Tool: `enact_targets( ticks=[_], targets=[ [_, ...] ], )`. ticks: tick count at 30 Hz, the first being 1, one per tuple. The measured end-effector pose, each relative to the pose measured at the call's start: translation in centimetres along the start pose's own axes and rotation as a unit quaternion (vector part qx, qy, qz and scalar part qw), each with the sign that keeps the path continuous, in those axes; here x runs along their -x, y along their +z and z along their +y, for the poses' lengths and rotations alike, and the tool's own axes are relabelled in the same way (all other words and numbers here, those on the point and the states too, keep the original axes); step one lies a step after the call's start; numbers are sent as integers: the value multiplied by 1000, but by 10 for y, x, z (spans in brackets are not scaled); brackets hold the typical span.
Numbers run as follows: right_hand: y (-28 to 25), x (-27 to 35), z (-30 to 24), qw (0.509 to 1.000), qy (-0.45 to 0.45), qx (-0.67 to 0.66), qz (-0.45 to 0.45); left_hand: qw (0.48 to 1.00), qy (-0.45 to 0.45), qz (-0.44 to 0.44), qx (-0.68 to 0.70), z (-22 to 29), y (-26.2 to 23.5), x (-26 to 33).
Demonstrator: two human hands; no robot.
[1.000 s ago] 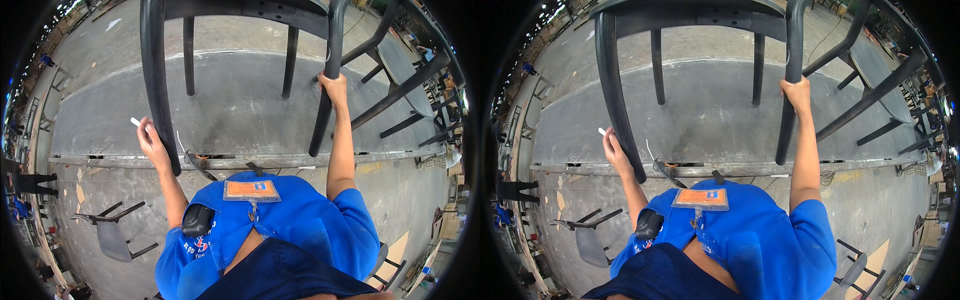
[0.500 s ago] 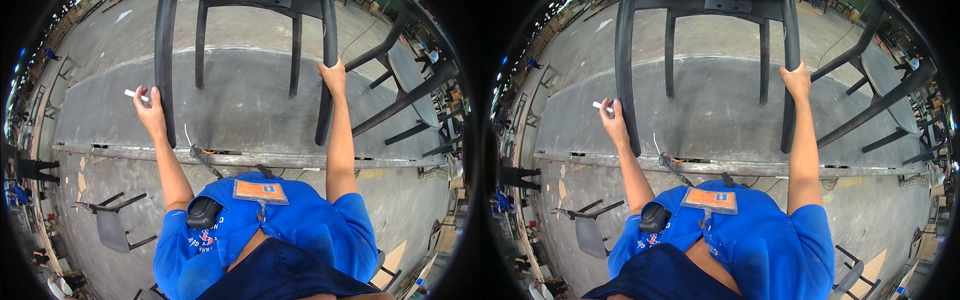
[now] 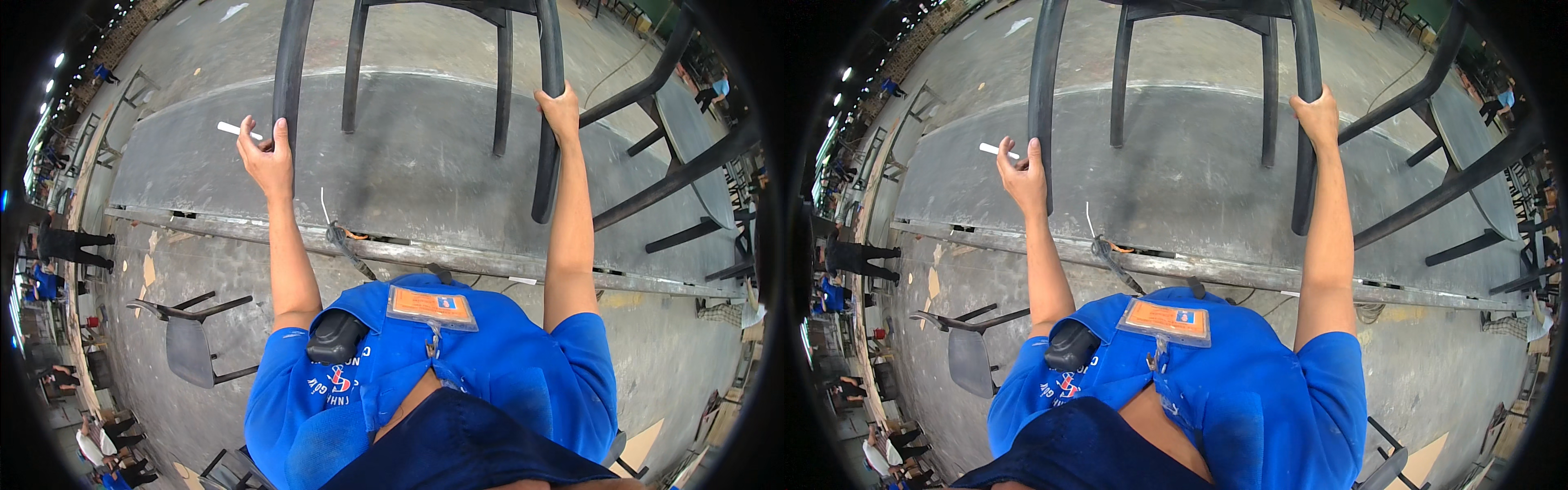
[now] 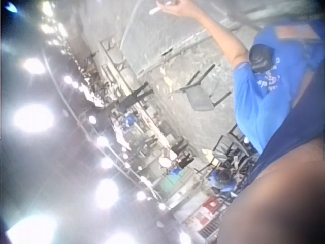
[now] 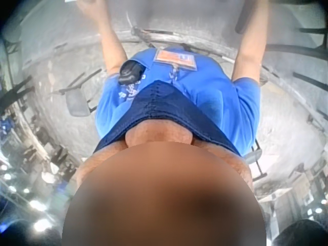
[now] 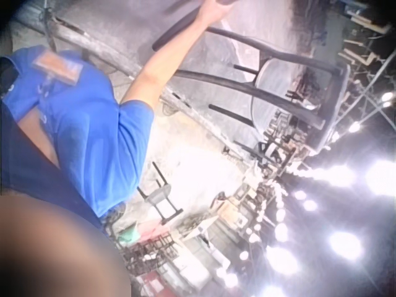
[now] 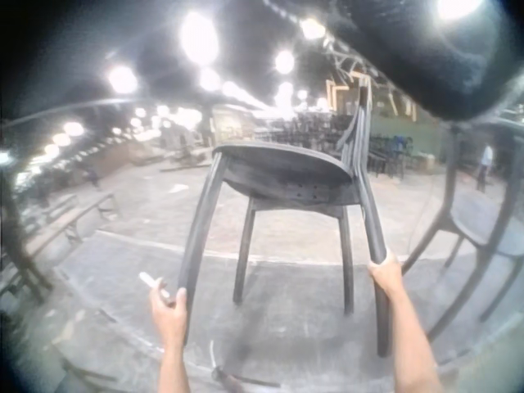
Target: The person uses a white marker to draw circles on the seat of a black chair. They repeatedly lift, rotate, and reposition the chair to access different areas of the seat and legs while marking.
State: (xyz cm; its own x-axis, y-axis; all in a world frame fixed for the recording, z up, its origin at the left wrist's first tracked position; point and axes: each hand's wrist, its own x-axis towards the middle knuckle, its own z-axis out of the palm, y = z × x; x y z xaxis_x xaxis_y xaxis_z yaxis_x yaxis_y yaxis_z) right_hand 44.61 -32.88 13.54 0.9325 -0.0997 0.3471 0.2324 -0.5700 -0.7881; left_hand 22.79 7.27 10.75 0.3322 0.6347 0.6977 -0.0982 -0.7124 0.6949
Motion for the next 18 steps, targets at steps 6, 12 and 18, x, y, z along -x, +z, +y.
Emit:
enact_targets(
  ticks=[6,12,18],
  targets=[
    [6,0,9,999,12,-41,-24,995,-5,14,-101,-12,-2,0],
    [13,-9,10,998,-16,-58,-34,988,-5,19,-155,-28,-2,-5],
    [13,-5,4,997,-10,-70,-38,981,-29,20,-190,-36,-5,-6]
  ],
)
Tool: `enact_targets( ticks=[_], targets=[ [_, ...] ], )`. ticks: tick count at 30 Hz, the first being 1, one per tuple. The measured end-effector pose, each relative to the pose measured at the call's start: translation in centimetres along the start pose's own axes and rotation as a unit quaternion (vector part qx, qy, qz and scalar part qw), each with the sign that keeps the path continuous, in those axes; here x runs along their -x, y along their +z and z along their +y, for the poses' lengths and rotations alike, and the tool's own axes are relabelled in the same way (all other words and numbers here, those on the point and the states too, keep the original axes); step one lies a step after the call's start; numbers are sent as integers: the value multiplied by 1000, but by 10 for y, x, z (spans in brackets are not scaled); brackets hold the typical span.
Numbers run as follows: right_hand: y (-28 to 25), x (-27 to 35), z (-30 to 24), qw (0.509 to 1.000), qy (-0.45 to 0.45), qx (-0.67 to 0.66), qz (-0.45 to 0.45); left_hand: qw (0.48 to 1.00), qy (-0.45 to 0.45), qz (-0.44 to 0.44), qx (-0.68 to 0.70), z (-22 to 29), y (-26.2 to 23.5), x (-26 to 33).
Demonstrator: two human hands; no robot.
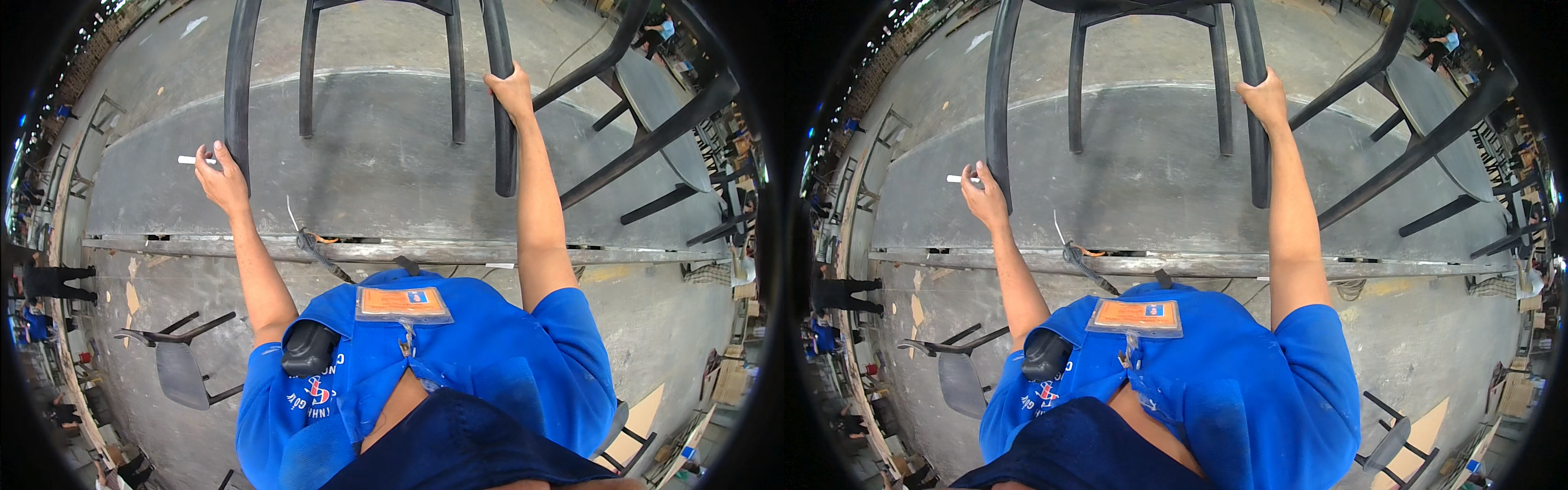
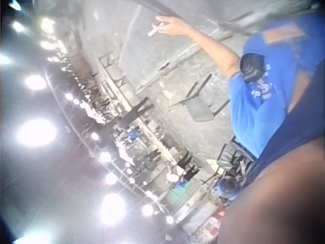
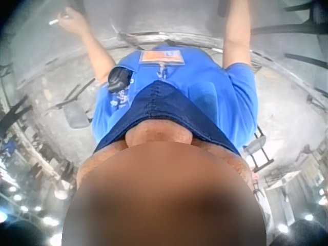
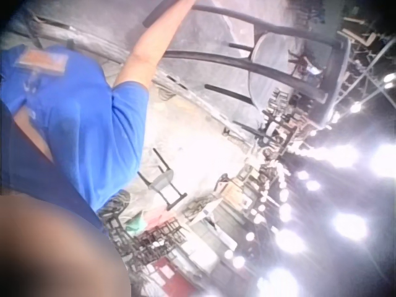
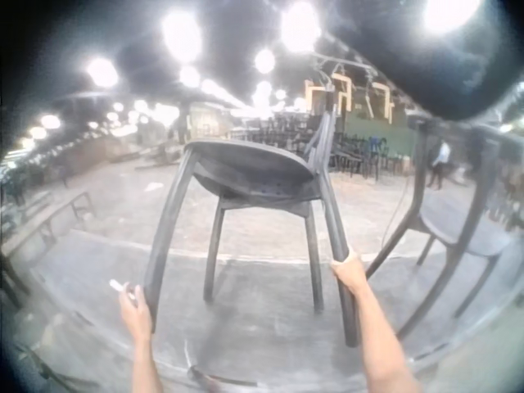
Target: The person uses a white marker to draw circles on the seat of a black chair. They repeatedly lift, rotate, and reposition the chair to access different areas of the seat and legs while marking.
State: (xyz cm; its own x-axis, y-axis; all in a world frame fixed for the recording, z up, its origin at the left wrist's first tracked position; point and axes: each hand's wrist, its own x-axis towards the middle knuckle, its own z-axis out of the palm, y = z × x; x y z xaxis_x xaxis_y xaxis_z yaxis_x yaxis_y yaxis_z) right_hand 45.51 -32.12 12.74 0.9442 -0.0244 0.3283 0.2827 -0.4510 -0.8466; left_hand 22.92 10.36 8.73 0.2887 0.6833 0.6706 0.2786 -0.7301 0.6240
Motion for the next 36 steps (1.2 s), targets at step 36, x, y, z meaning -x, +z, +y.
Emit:
enact_targets(
  ticks=[36],
  targets=[
    [7,125,45,994,43,50,84,979,-91,-133,125,-73,-34,63]
  ],
)
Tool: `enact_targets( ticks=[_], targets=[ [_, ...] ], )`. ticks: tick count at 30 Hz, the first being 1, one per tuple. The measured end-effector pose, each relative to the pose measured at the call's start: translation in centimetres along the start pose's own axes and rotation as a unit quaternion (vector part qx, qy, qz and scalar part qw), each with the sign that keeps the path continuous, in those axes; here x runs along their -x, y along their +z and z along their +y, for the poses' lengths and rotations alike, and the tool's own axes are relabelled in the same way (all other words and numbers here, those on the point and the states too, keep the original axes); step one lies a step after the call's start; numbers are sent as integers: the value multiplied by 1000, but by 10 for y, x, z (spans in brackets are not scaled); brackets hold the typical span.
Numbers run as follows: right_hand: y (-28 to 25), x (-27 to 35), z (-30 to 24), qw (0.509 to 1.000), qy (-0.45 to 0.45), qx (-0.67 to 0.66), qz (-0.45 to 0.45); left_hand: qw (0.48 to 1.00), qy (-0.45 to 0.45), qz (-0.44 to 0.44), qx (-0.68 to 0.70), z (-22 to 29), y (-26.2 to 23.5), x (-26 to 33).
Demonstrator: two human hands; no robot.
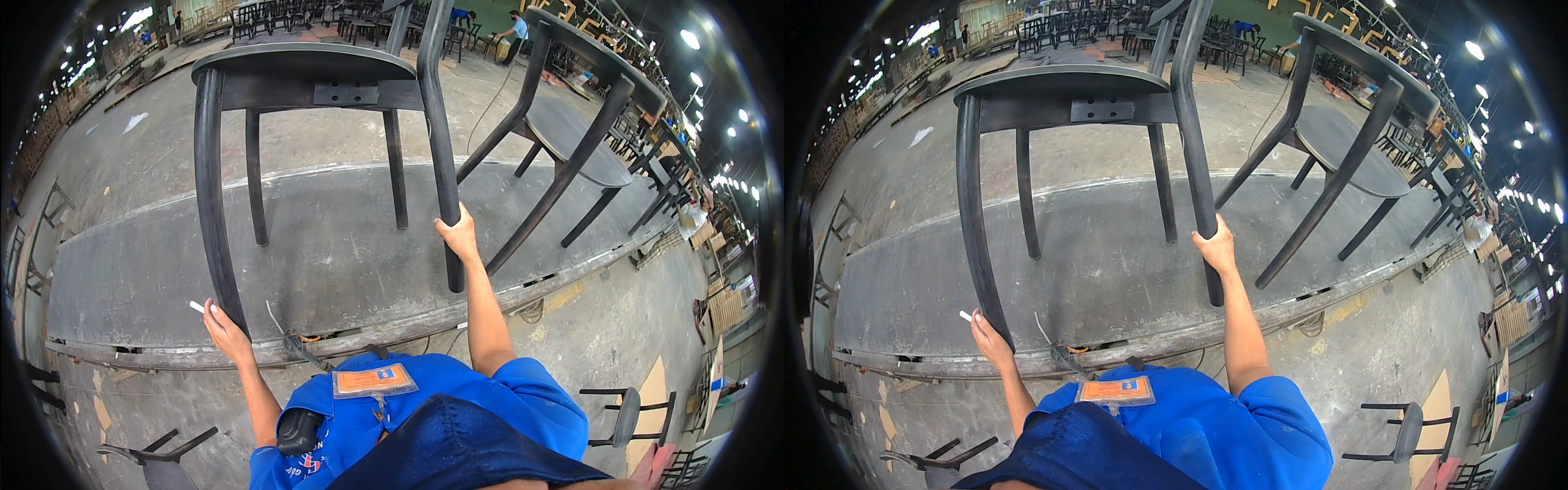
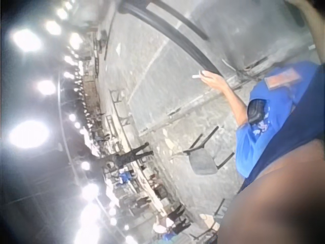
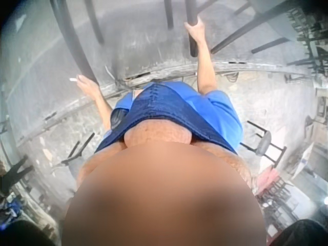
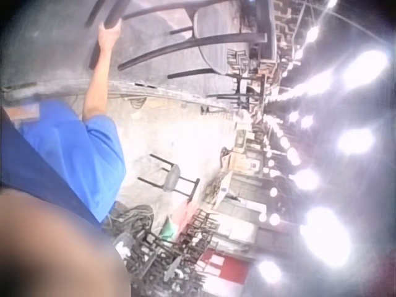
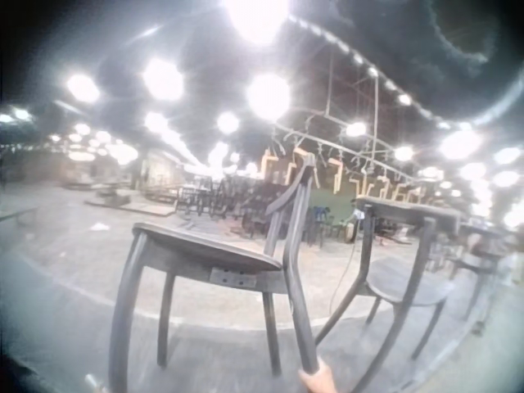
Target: The person uses a white marker to draw circles on the seat of a black chair. They repeatedly lift, rotate, and reposition the chair to access different areas of the seat and legs while marking.
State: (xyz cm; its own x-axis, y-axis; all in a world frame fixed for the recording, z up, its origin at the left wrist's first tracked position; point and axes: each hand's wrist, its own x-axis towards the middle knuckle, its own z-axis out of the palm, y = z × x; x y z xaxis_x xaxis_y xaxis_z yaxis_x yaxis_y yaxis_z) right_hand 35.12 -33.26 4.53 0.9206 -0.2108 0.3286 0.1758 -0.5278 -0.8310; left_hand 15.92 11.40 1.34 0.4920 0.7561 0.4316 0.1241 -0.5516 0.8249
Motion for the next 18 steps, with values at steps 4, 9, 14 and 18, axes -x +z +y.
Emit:
enact_targets(
  ticks=[4,9,14,18],
  targets=[
    [3,4,1,1000,25,14,-10,1000,2,8,0,-3,-2,-1],
    [3,15,5,1000,23,-1,-19,1000,12,22,1,0,-2,-6],
    [3,15,3,1000,26,4,-16,997,35,65,-11,10,0,-9],
    [3,9,-9,999,43,-1,-21,992,60,106,22,21,3,-11]
  ],
)
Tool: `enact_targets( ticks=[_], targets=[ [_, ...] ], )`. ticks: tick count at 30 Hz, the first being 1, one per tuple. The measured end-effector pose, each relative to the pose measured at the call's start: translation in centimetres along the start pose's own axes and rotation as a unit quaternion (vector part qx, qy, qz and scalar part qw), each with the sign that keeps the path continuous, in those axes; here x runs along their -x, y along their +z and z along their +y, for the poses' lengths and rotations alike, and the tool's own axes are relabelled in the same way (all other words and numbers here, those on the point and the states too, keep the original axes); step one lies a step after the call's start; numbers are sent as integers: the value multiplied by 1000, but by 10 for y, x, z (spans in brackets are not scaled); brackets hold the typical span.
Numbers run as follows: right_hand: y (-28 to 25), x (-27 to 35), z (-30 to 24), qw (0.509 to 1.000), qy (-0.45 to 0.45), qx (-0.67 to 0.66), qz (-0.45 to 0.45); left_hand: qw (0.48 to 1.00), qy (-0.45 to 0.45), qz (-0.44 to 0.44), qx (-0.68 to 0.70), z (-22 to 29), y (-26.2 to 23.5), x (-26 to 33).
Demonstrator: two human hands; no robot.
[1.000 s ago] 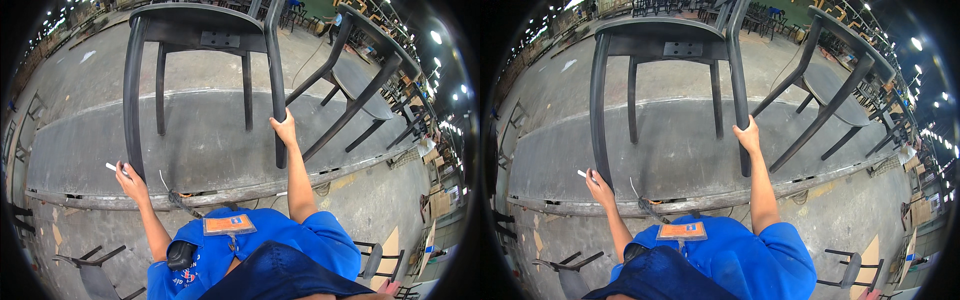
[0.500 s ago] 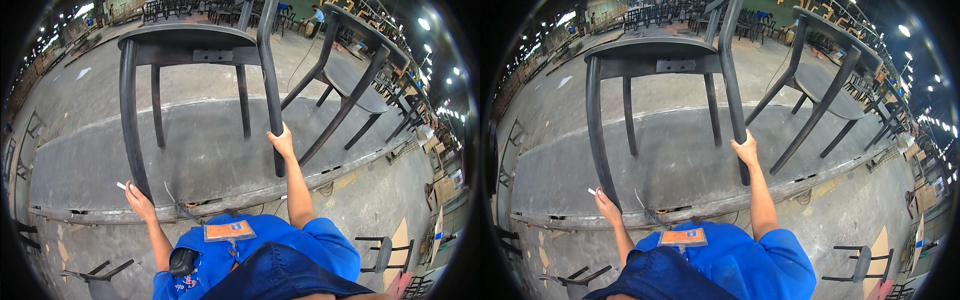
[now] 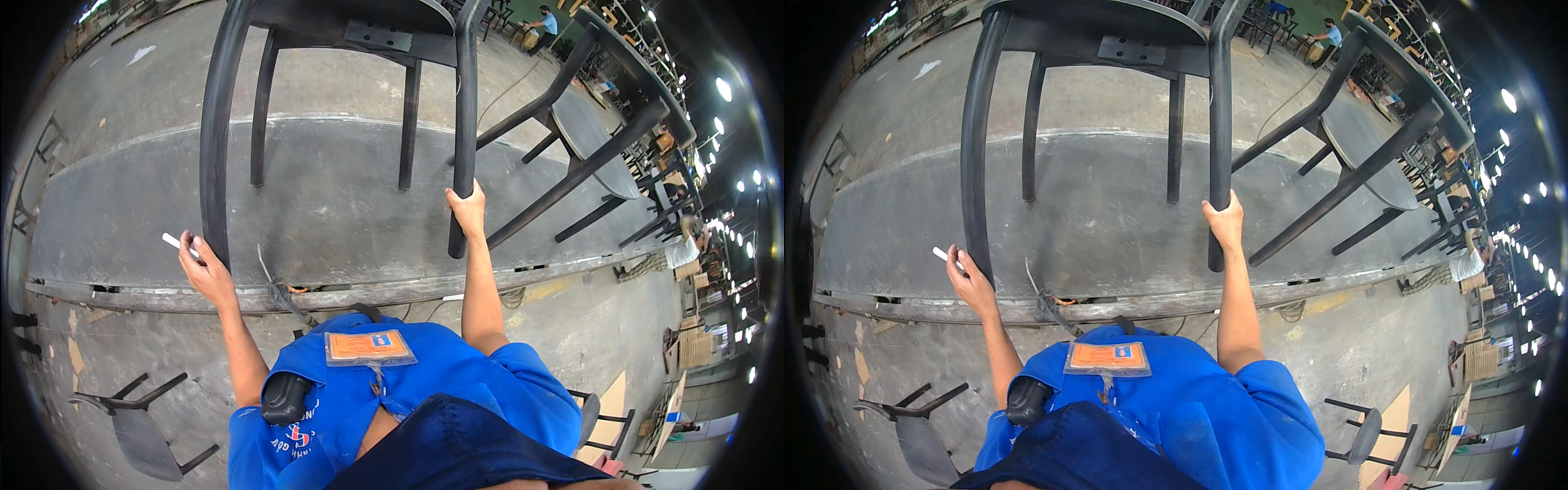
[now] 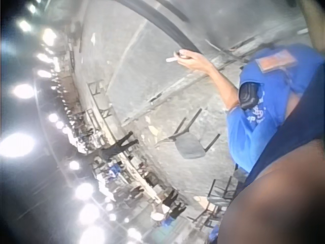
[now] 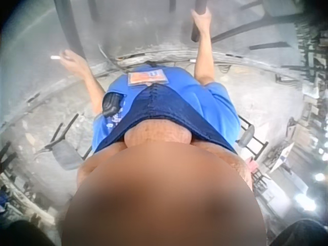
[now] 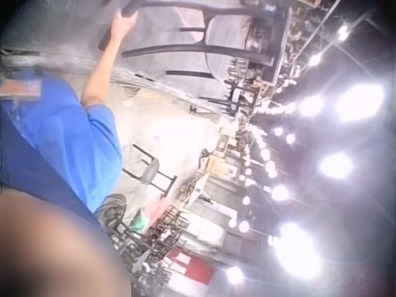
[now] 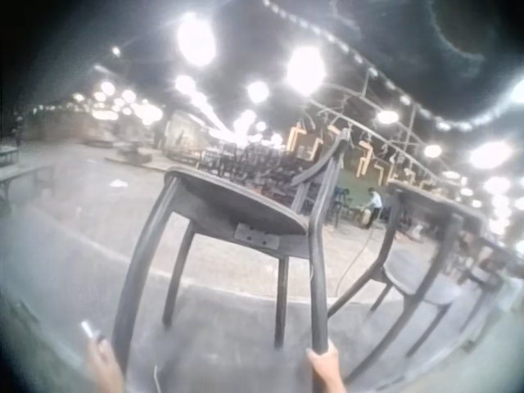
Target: The person uses a white marker to draw circles on the seat of a black chair. They repeatedly lift, rotate, and reposition the chair to access different areas of the seat and legs while marking.
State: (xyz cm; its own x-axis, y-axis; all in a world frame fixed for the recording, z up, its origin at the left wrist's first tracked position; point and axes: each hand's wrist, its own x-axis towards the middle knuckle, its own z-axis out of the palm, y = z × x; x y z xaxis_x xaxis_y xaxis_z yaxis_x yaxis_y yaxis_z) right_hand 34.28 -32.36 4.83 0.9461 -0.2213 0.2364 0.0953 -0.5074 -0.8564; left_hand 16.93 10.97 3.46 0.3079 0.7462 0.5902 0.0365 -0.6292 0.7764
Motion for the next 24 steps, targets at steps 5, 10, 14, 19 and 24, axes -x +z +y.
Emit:
enact_targets(
  ticks=[5,10,14,19,24],
  targets=[
    [-2,1,-21,1000,-8,-22,-9,1000,3,6,3,9,2,-7],
    [0,-2,-29,999,-6,-33,-17,999,-29,-11,-5,13,3,-14],
    [2,-8,-27,999,-10,-38,-23,999,-29,-4,-13,15,5,-17],
    [4,-8,-25,999,-8,-36,-16,999,-43,-11,-16,12,5,-19],
    [3,-4,-22,999,-3,-25,-27,999,16,23,-29,4,7,-21]
  ],
)
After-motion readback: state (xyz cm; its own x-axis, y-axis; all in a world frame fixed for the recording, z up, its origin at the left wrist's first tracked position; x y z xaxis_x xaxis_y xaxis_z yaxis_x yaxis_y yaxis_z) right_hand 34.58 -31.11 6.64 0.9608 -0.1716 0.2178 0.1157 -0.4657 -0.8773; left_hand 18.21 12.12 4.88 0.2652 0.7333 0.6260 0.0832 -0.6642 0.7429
